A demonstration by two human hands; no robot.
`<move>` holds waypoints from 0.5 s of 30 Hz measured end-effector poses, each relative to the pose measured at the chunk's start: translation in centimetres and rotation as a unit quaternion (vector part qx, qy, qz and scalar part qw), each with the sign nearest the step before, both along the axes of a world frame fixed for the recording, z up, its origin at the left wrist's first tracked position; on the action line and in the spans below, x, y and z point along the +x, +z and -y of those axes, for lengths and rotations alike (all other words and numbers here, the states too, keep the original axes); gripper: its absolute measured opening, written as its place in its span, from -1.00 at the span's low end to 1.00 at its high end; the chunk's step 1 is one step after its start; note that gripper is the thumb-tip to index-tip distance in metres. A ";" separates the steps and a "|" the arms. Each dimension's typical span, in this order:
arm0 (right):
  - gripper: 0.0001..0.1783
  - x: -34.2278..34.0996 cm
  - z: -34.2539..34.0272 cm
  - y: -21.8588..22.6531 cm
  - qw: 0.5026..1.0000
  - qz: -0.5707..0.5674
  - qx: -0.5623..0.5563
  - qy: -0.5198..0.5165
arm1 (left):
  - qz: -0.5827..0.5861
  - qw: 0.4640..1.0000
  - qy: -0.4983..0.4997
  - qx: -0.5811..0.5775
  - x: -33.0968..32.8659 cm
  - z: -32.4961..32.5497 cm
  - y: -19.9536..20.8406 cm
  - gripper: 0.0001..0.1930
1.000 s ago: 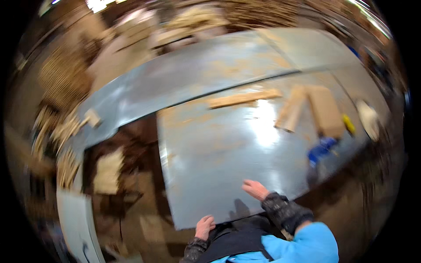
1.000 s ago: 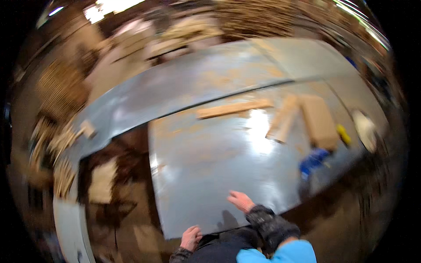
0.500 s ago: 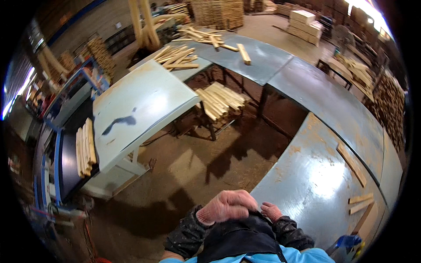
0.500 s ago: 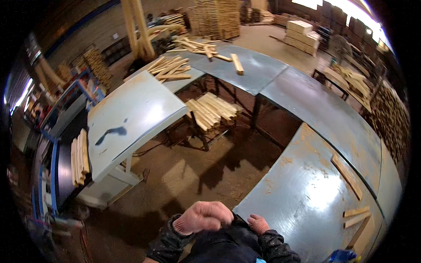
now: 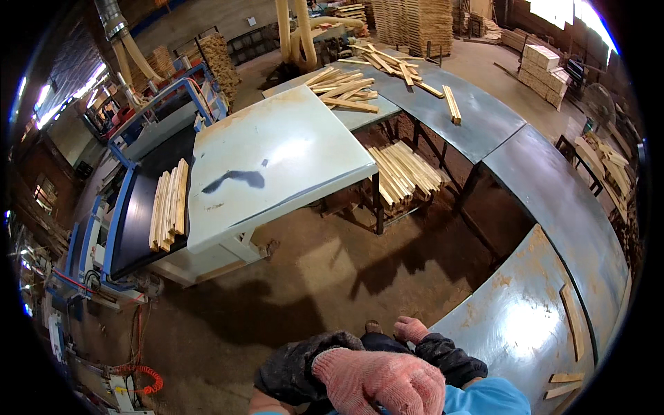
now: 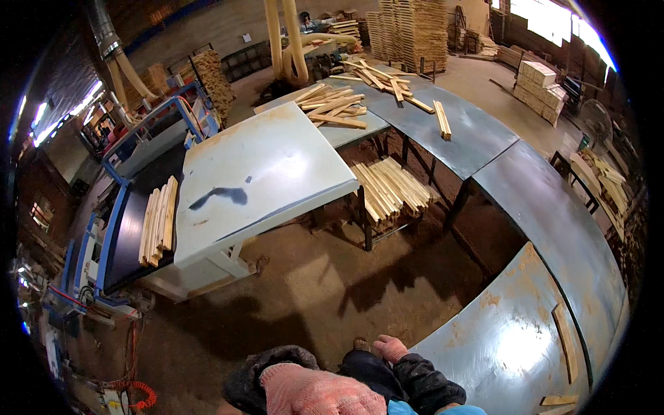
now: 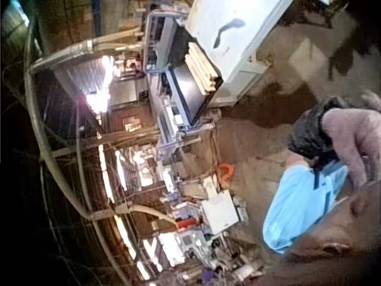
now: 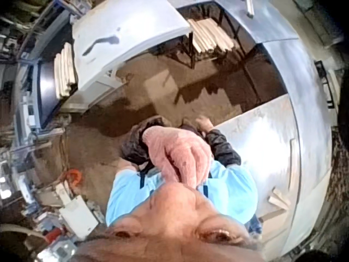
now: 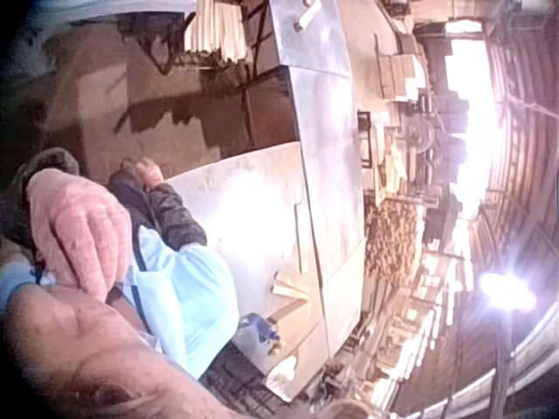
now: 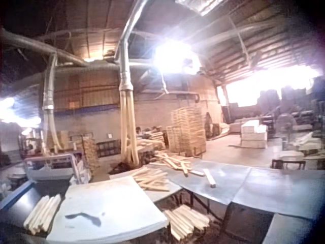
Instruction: The person stands at a metal workbench in a workshop and sorts small wooden planks. They pick up individual planks from a pile, align them, and stack them into neat bundles.
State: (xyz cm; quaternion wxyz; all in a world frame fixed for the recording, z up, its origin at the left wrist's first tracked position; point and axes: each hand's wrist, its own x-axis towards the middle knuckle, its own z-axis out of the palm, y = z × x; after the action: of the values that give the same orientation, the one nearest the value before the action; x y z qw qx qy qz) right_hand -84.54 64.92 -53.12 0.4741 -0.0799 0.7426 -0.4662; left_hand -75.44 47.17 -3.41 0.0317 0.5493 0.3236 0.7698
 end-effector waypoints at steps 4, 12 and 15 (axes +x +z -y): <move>-0.76 -2.5 0.9 3.0 0.999 -0.021 0.020 -0.013 | -0.023 0.996 -0.003 -0.086 -4.5 1.4 2.2 -0.77; -0.56 -7.9 1.0 2.9 0.998 -0.022 0.050 0.022 | -0.025 0.995 0.079 -0.064 -10.1 4.0 1.0 -0.78; -0.52 -9.7 -0.2 -9.6 0.979 -0.152 -0.055 0.126 | -0.029 0.982 0.132 -0.131 -9.4 6.7 4.2 -0.83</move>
State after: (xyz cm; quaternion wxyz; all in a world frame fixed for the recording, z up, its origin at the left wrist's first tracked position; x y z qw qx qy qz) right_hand -94.26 65.16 -62.68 0.4058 -0.2691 0.7628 -0.4254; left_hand -84.87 40.45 0.76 -0.0077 0.5150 0.4921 0.7018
